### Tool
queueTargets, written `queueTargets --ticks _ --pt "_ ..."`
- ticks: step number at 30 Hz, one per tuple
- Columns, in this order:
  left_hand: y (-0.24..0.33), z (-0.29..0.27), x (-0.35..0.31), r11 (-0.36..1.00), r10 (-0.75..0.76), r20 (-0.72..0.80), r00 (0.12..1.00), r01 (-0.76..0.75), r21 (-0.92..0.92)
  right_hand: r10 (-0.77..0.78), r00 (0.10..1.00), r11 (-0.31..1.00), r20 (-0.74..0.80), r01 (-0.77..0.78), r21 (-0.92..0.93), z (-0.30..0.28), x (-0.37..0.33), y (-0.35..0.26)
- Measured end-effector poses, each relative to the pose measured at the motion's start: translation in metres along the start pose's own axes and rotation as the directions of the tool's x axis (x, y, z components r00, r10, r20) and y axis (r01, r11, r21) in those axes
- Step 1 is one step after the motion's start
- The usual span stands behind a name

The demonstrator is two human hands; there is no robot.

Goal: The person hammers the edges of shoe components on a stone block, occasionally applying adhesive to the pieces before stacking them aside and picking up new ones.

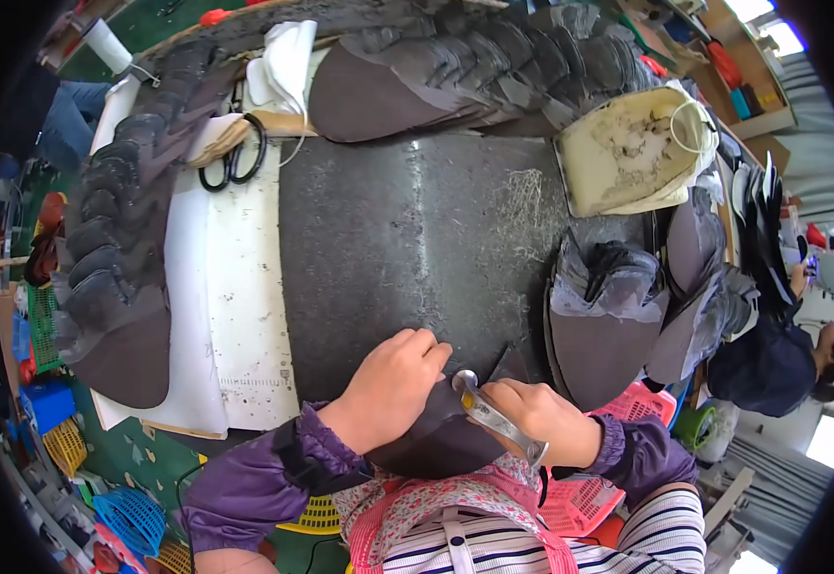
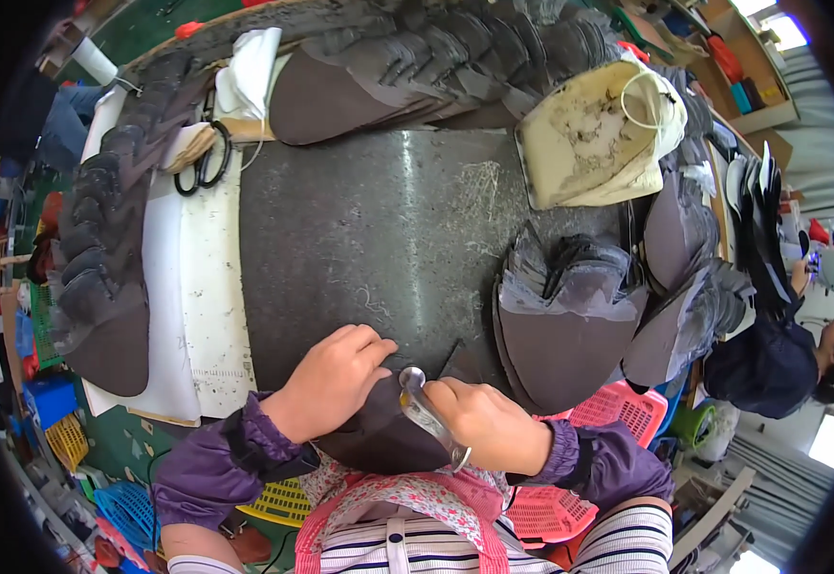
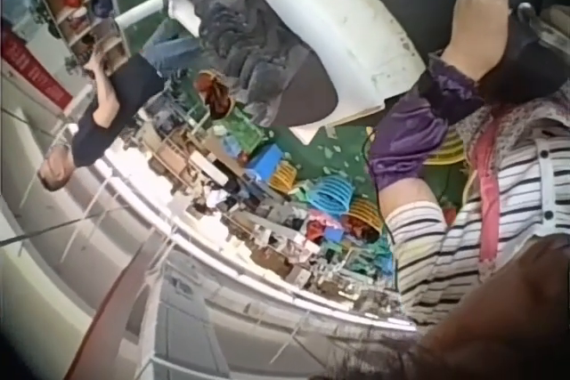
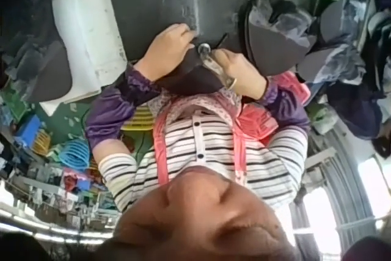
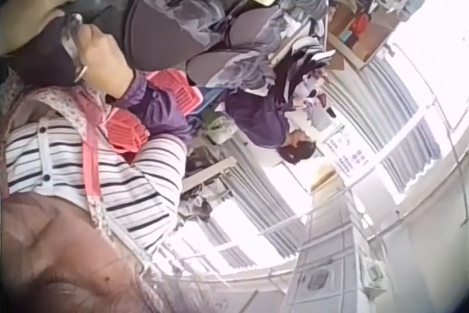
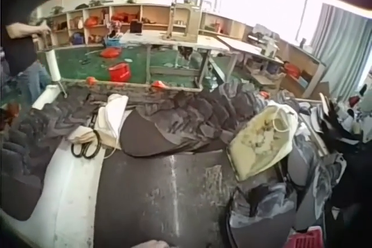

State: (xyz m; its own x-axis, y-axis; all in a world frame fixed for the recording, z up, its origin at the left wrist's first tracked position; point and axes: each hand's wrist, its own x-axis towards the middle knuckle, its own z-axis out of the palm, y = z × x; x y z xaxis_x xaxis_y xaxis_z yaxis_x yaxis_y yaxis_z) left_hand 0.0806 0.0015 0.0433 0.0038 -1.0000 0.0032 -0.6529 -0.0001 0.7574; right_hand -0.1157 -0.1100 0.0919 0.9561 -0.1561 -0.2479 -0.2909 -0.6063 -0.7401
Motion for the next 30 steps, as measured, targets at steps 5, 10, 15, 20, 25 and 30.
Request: queueTargets --ticks 5,10,15,20,25,30 --pt "-0.012 -0.008 0.011 0.996 0.074 0.096 0.993 -0.069 -0.056 0.020 0.997 0.999 0.075 -0.023 0.031 -0.005 -0.001 0.006" --pt "-0.024 -0.011 0.013 0.984 0.166 0.115 0.979 -0.157 -0.084 0.022 0.999 0.996 -0.030 -0.019 0.088 -0.011 0.003 0.003" --pt "-0.034 -0.014 0.017 0.956 0.292 0.131 0.947 -0.290 -0.037 0.038 0.998 0.995 -0.041 -0.034 0.088 -0.006 0.006 0.009" --pt "-0.035 -0.018 0.019 0.926 0.367 0.164 0.916 -0.376 0.027 0.047 0.994 0.990 -0.100 -0.032 0.139 -0.003 0.008 0.011" --pt "-0.031 -0.018 0.016 0.912 0.371 0.173 0.912 -0.393 0.115 0.073 0.996 0.987 -0.053 -0.064 0.144 0.000 0.008 0.010" --pt "-0.028 -0.012 0.006 0.963 0.261 0.050 0.964 -0.264 0.061 0.095 0.995 0.990 0.007 -0.095 0.100 -0.001 0.007 0.009"
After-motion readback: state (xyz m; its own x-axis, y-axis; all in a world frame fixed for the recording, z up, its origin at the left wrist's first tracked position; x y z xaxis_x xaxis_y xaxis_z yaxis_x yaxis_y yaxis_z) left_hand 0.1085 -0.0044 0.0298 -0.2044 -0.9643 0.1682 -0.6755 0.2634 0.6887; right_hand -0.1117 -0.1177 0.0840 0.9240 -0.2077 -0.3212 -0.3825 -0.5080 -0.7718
